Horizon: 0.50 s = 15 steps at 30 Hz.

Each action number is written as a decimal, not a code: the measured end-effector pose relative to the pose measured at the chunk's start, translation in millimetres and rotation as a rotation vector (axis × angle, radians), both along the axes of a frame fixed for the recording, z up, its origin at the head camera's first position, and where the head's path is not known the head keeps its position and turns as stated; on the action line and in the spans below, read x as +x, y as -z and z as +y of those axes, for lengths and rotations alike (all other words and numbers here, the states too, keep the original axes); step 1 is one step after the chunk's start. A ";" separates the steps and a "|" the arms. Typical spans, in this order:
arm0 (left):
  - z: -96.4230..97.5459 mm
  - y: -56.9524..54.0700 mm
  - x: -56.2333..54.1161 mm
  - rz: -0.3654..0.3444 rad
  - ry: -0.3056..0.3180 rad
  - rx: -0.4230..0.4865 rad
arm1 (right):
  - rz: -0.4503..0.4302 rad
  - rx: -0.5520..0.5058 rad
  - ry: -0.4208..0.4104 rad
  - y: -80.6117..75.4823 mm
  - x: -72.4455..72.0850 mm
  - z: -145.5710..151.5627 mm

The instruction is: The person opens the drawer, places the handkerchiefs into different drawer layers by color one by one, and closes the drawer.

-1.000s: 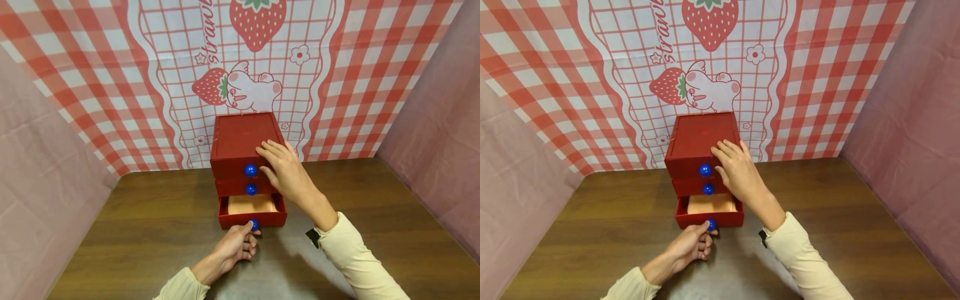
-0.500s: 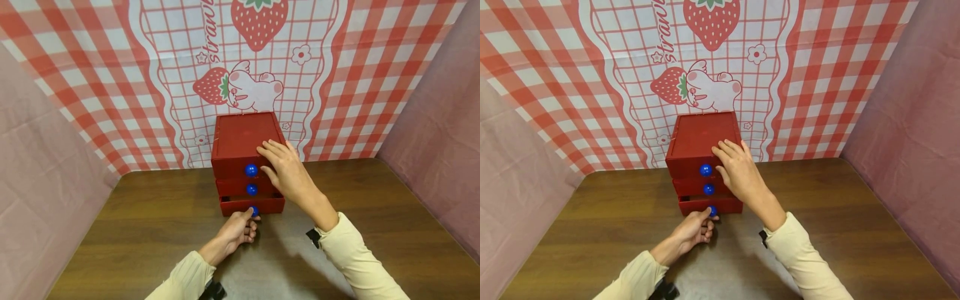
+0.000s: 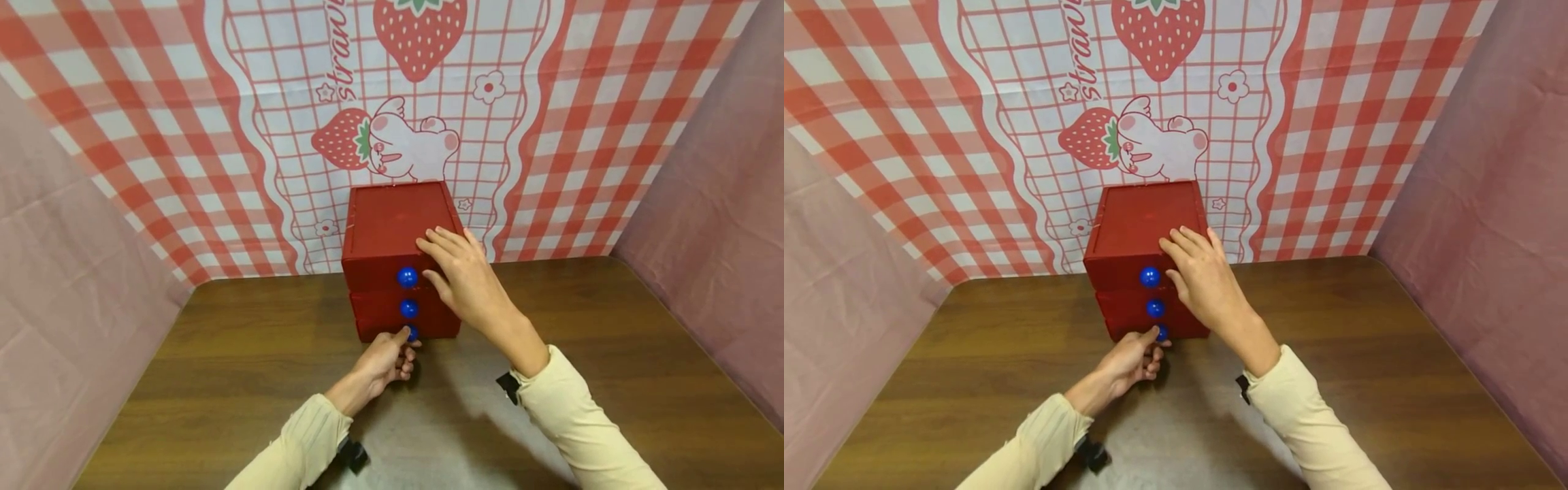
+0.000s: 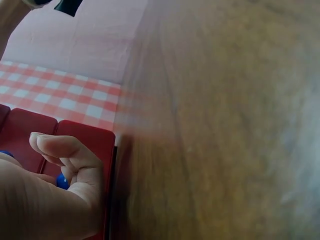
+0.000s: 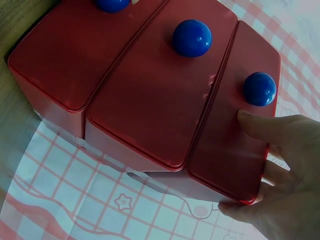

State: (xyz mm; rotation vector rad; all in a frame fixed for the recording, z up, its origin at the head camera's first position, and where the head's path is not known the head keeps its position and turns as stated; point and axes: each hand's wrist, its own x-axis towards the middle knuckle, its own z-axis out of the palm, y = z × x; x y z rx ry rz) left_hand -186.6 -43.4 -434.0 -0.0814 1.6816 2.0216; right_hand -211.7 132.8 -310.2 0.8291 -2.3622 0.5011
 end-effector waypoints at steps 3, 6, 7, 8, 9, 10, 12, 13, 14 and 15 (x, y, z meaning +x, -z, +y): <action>-0.3 0.1 -1.6 -0.004 -0.001 0.001 | 0.000 0.011 0.001 -1.0 0.0 -0.1; 0.9 -0.1 -3.5 -0.024 0.001 0.017 | -0.002 0.012 0.002 -1.6 0.0 1.5; 1.1 -0.2 -4.0 -0.034 0.004 0.026 | -0.001 0.007 0.001 -1.5 0.0 2.1; 1.1 -0.2 -4.3 -0.044 0.005 0.038 | 0.000 -0.001 -0.001 -1.0 -0.4 2.7; 0.8 -0.5 -4.1 -0.055 0.004 0.048 | 0.000 -0.010 -0.005 -0.3 -1.0 3.1; 0.0 -0.5 -3.5 -0.064 0.006 0.053 | 0.001 -0.021 -0.011 1.0 -1.6 3.4; -3.0 -0.7 0.2 -0.066 0.017 0.046 | 0.010 -0.037 -0.023 5.2 -3.3 4.4; -5.4 -1.1 3.6 -0.058 0.026 0.031 | 0.016 -0.040 -0.030 7.6 -4.0 5.1; -8.6 -1.8 8.1 -0.039 0.036 0.008 | 0.023 -0.038 -0.034 10.0 -4.4 6.3; -12.6 -2.8 13.7 -0.007 0.050 -0.025 | 0.027 -0.033 -0.036 12.5 -4.0 8.0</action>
